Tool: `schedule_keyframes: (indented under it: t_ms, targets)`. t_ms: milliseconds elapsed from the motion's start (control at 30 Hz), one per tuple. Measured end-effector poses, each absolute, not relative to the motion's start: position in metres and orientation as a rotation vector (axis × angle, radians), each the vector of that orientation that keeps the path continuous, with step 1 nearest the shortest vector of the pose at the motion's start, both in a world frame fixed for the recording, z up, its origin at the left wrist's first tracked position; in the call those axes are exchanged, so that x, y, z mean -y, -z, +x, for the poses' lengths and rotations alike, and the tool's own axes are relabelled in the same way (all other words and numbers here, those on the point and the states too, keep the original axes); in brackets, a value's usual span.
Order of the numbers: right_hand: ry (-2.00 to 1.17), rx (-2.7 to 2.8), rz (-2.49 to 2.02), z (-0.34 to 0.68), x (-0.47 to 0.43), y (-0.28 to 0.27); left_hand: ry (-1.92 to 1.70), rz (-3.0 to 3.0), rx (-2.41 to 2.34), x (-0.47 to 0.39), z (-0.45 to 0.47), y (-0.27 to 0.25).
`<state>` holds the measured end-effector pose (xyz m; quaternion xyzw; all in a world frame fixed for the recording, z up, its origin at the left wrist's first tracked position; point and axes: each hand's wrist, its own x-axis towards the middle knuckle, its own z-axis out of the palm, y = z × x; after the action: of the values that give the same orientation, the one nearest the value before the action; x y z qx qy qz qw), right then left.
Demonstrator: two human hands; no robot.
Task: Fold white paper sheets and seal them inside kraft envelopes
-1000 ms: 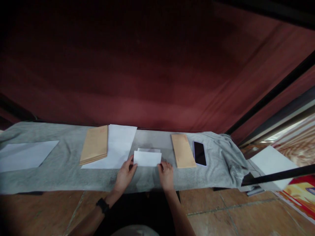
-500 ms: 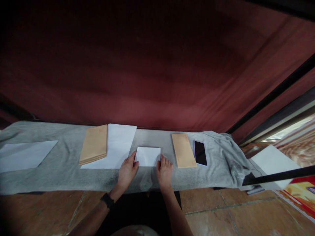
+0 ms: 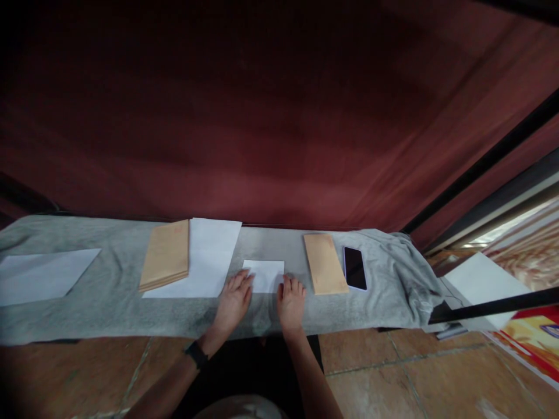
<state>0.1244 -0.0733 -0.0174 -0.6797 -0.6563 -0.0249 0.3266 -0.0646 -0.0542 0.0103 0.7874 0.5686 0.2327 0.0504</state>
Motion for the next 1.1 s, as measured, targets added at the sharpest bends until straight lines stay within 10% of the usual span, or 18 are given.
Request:
schedule_keyframes:
  t_ms: [433,1100]
  targets:
    - [-0.303,2.016,-1.451,0.092,0.077,0.002,-0.472,2.752,-1.374,0.070,-0.036,0.029]
    - [0.101,2.109,-1.693,0.113,0.091,0.017,-0.556,2.667,-1.629,0.076,-0.066,0.014]
